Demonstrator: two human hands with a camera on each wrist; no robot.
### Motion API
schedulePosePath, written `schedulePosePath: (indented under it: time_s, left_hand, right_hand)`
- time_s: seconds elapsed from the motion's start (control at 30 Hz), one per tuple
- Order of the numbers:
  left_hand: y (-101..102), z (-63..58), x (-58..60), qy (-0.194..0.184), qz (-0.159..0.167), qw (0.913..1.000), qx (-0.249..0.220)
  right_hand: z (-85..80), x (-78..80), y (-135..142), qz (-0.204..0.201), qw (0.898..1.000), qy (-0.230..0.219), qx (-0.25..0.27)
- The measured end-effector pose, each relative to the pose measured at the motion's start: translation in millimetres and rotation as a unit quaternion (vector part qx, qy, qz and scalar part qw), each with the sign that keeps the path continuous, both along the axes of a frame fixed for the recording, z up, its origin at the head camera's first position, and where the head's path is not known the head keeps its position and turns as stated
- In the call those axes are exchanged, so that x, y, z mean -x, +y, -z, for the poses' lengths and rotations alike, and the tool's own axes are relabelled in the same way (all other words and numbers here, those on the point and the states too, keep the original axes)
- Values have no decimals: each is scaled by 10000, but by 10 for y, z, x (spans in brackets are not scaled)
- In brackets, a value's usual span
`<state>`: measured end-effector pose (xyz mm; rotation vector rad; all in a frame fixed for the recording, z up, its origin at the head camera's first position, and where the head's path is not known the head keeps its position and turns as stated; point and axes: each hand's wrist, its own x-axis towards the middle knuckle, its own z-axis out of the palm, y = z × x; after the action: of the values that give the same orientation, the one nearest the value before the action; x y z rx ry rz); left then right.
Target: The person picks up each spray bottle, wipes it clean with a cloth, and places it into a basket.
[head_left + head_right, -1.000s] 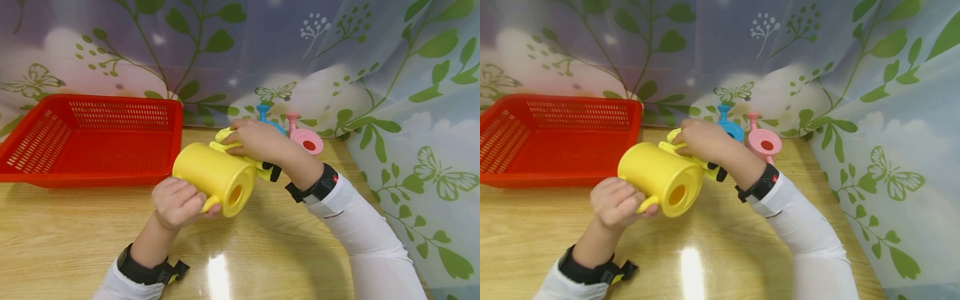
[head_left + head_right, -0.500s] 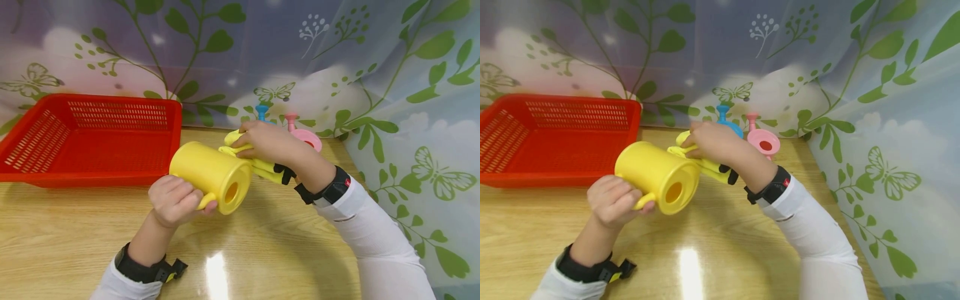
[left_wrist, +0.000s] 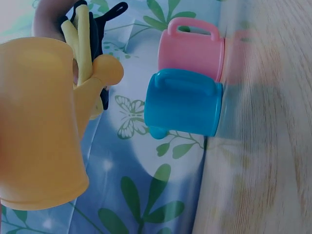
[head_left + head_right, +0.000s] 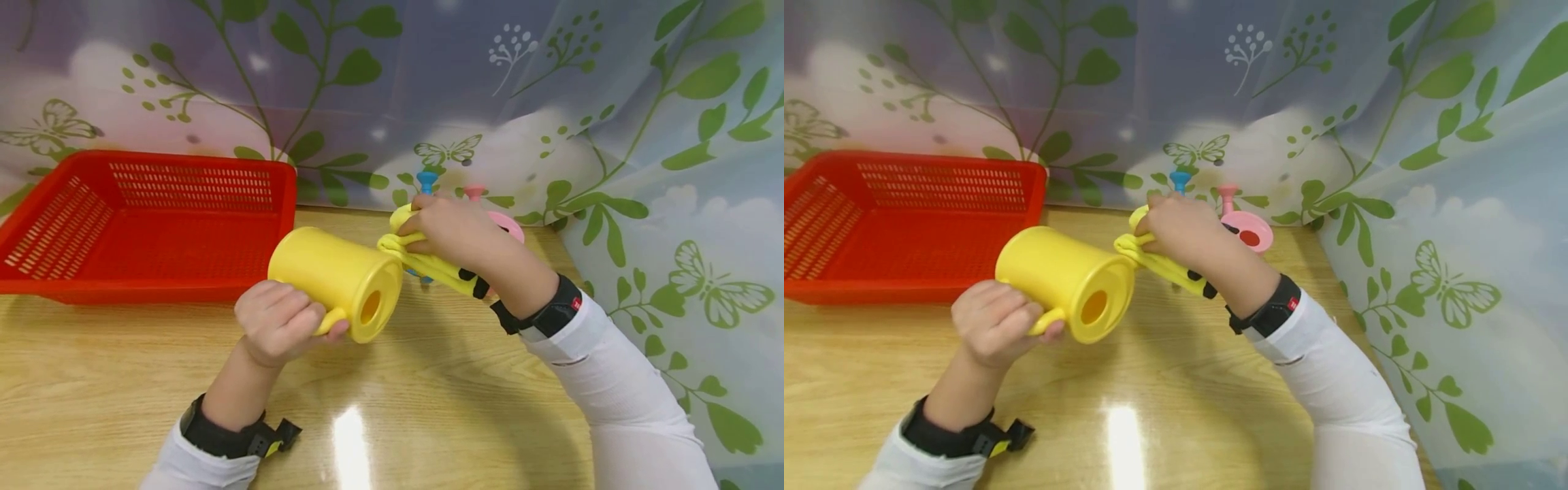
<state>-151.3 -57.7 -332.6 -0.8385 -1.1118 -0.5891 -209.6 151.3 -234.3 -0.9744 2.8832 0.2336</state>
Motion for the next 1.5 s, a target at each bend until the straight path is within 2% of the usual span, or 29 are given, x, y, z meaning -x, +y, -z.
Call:
schedulePosePath:
  time_s: [0.1, 0.37, 0.6, 0.87, 1.0, 1.13, 1.37, 1.5]
  left_hand:
    - [-9, -10, 0, -26, -31, 10000, 0]
    - [-39, -8, -9, -212, -114, 9997, -84]
    - [-100, 2, 5, -337, -318, 9986, -252]
    - [-193, 6, 21, -496, -577, 9960, -460]
    - [-230, 22, 35, -595, -714, 9946, -457]
    - [-252, 50, 49, -683, -783, 9934, -481]
    - [-305, 54, 70, -822, -975, 9892, -722]
    - [-360, 21, 74, -891, -1116, 9851, -956]
  right_hand:
    - [-4, 10, 37, 124, 9998, 143, 28]
    - [-4, 37, 176, 686, 9967, 138, 420]
    - [60, 13, 328, 789, 9873, 645, 1219]
    - [151, 3, 443, 1184, 9767, 589, 1693]
    - [229, -11, 526, 1395, 9637, 241, 2265]
    - [359, -68, 639, 1540, 9425, 0, 2966]
    - [639, -186, 773, 1381, 9157, 521, 3739]
    - [758, -229, 807, 1423, 8983, 510, 4126]
